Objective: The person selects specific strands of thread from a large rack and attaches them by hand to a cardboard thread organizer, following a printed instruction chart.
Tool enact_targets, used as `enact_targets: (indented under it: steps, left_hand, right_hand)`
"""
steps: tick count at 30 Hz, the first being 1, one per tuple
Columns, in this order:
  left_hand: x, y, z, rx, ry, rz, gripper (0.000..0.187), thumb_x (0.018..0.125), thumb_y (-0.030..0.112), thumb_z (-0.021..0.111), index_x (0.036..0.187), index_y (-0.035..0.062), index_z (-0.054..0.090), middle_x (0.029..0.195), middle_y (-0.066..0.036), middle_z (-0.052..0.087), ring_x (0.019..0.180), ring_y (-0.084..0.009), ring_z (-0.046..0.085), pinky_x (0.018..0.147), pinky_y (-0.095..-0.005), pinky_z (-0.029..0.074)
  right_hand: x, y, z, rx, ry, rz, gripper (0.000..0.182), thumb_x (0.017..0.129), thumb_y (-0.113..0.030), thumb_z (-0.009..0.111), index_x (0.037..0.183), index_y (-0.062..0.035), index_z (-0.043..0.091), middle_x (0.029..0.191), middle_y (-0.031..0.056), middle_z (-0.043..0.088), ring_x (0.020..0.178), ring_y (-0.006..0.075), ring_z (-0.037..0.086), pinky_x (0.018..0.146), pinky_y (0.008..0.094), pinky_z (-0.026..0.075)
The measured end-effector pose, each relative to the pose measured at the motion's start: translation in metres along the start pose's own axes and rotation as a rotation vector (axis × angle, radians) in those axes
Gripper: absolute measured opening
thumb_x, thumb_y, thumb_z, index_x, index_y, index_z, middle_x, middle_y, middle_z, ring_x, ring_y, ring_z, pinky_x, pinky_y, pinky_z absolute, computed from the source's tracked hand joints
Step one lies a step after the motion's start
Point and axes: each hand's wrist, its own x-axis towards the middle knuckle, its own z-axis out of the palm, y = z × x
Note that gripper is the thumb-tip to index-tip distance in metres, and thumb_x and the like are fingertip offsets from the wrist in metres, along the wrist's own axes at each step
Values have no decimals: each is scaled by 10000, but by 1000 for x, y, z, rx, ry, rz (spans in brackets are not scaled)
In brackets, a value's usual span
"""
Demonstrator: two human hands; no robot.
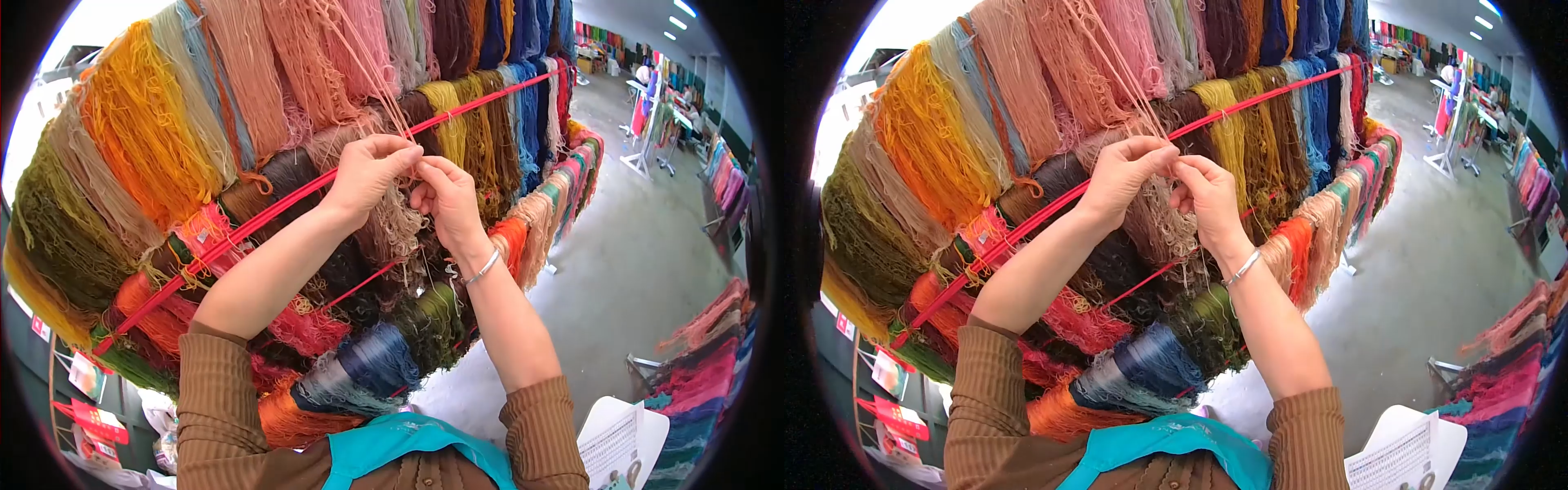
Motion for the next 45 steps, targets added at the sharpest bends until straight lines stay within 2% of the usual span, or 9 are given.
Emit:
enact_targets:
  steps: [13,21,26,34,39,41,42,44,45]
  left_hand:
    - [32,61,-74,1702,525,1043,141,785,202,707,698,104,655,854,-34,613,912,-222,584,783,-379,445]
    - [34,76,-124,2318,339,803,79,746,168,606,775,144,675,938,-18,562,1083,-199,527,971,-418,386]
    - [11,106,-89,2303,-3,388,271,781,347,722,898,103,709,998,-50,622,1147,-226,531,1071,-479,331]
    - [72,126,-50,1832,701,1247,455,742,322,762,1119,87,662,1236,-80,624,1246,-284,514,1046,-561,367]
    - [105,183,-47,2214,491,632,694,868,198,587,1510,119,337,1588,-130,256,1493,-332,147,1182,-520,239]
    - [143,190,-93,2038,529,1057,600,906,196,520,1486,137,383,1504,-116,404,1431,-295,312,1137,-561,286]
    - [130,206,-82,2228,566,591,574,918,200,503,1479,142,395,1455,-115,471,1396,-278,380,1112,-552,326]
    - [150,204,-116,1554,223,1418,460,940,199,473,1394,125,469,1281,-113,608,1223,-256,565,991,-507,453]
    - [139,215,-87,1968,380,958,405,945,199,471,1340,116,499,1218,-118,637,1155,-260,608,929,-476,490]
  right_hand:
    - [7,-14,-12,349,87,31,159,976,-137,530,997,-14,629,719,39,611,518,108,494,458,230,352]
    - [5,-15,-25,253,39,29,168,972,-138,569,992,12,641,551,-76,328,427,41,262,399,219,208]
    - [7,-18,-33,269,27,3,165,973,-141,579,993,6,651,544,-76,324,426,41,277,405,216,228]
    - [1,-13,-27,212,22,26,173,991,-150,537,992,1,624,559,-70,317,433,46,282,407,219,227]
    - [-9,-13,-22,173,6,43,159,988,-135,554,970,0,635,563,-79,343,437,33,288,412,211,213]
    - [-13,-10,-26,153,-1,54,157,990,-129,551,964,0,636,561,-79,348,432,32,290,408,210,207]
    - [-16,-8,-29,142,4,71,156,991,-132,555,961,-1,635,557,-77,352,429,31,296,405,211,206]
    - [-24,-4,-30,102,46,101,157,991,-136,560,957,-1,633,552,-76,350,427,33,299,404,212,206]
    - [-28,1,-34,97,42,108,159,992,-139,562,958,-1,631,550,-74,349,426,35,305,403,212,206]
